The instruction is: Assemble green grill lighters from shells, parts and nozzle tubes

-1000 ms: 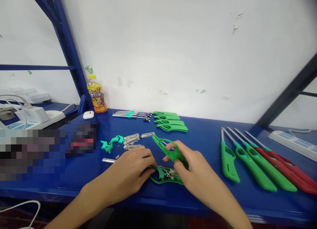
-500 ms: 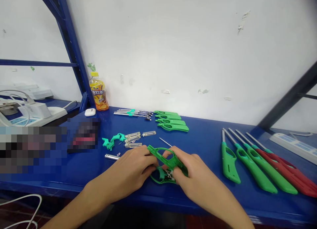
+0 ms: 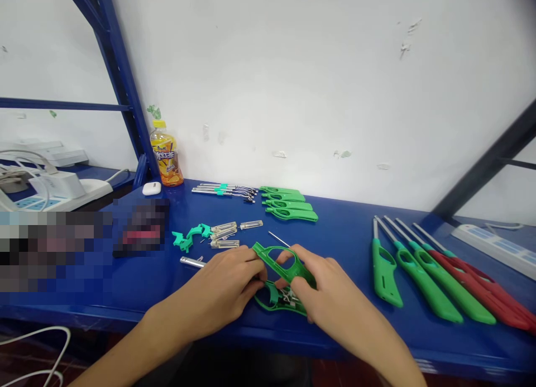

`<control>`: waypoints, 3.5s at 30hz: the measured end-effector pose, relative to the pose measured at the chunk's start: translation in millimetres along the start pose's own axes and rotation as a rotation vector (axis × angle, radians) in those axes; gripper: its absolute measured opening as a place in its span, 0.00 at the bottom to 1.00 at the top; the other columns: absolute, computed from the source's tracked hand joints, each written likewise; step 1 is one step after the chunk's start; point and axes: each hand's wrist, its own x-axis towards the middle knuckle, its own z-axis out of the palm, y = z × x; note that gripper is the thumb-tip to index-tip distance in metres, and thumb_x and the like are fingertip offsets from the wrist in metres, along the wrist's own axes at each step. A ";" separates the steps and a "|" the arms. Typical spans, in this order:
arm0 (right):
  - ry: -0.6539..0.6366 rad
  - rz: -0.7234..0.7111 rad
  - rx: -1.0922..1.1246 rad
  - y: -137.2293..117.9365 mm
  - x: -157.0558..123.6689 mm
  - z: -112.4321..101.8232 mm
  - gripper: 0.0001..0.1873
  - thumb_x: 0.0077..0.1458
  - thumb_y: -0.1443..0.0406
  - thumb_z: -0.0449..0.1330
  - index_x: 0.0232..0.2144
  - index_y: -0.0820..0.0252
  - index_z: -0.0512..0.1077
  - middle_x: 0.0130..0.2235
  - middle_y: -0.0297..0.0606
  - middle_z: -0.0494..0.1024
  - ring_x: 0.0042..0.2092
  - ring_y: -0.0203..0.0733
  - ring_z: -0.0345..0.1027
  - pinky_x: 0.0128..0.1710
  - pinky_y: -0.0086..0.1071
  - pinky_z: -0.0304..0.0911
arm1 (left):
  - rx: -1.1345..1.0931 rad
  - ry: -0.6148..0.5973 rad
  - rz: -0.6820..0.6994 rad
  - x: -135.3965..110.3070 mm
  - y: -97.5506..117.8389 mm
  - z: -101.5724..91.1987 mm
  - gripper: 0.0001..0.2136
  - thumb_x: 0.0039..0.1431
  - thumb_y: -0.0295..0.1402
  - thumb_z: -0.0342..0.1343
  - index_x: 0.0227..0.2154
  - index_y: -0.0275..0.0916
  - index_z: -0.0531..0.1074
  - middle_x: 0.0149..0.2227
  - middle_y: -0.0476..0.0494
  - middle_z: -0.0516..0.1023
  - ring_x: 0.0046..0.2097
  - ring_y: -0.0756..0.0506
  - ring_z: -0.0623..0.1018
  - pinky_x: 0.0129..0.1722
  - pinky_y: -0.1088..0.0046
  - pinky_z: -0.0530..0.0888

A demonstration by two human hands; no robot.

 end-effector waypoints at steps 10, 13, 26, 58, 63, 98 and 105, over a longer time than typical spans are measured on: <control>0.057 -0.073 0.104 15.3 -4.6 -1.9 0.13 0.67 0.63 0.51 0.51 0.47 0.69 0.31 0.29 0.78 0.29 0.42 0.69 0.30 0.33 0.61 | 0.002 -0.010 0.029 -0.8 2.0 -2.5 0.08 0.73 0.23 0.54 0.38 0.39 0.75 0.41 0.45 0.77 0.44 0.42 0.77 0.43 0.66 0.70; 0.194 -0.108 0.293 25.2 -2.7 -12.4 0.16 0.71 0.55 0.52 0.57 0.48 0.65 0.40 0.34 0.82 0.31 0.41 0.71 0.31 0.33 0.65 | 0.018 -0.002 0.056 -1.2 1.5 -2.2 0.08 0.74 0.23 0.54 0.38 0.38 0.75 0.41 0.46 0.76 0.42 0.43 0.77 0.43 0.67 0.70; 0.229 0.005 0.195 26.4 -12.0 -17.1 0.33 0.74 0.41 0.40 0.60 0.50 0.74 0.38 0.36 0.78 0.37 0.45 0.71 0.39 0.36 0.67 | -0.012 -0.025 0.113 -6.5 -0.3 -12.8 0.11 0.77 0.29 0.52 0.47 0.44 0.81 0.47 0.48 0.79 0.49 0.44 0.77 0.52 0.65 0.71; -0.023 -0.157 -0.279 13.3 -6.9 11.1 0.20 0.64 0.61 0.71 0.57 0.50 0.81 0.50 0.41 0.81 0.56 0.57 0.73 0.58 0.54 0.70 | -0.016 -0.081 0.032 -13.7 -21.9 -29.1 0.11 0.74 0.28 0.57 0.50 0.50 0.81 0.51 0.52 0.82 0.54 0.44 0.80 0.56 0.68 0.71; -0.023 -0.154 -0.296 14.3 -8.6 11.8 0.22 0.65 0.61 0.70 0.60 0.51 0.80 0.51 0.42 0.81 0.57 0.57 0.74 0.58 0.52 0.71 | -0.056 -0.072 0.026 -11.8 -22.6 -27.2 0.10 0.73 0.27 0.58 0.48 0.49 0.82 0.48 0.51 0.82 0.52 0.44 0.81 0.54 0.68 0.72; 0.216 -0.276 -0.277 25.5 -8.8 17.6 0.16 0.62 0.74 0.68 0.45 0.47 0.72 0.45 0.31 0.82 0.45 0.49 0.78 0.43 0.40 0.69 | 0.104 0.028 0.089 -10.5 -6.4 -17.4 0.08 0.70 0.21 0.57 0.43 0.42 0.74 0.44 0.48 0.77 0.45 0.41 0.76 0.46 0.64 0.66; 0.366 -0.512 -0.285 35.5 -9.2 17.6 0.14 0.65 0.72 0.67 0.49 0.50 0.75 0.49 0.34 0.86 0.49 0.48 0.81 0.51 0.42 0.69 | 0.146 0.038 0.090 -11.0 -9.3 -19.1 0.06 0.72 0.23 0.57 0.44 0.42 0.75 0.43 0.48 0.77 0.44 0.41 0.76 0.47 0.62 0.66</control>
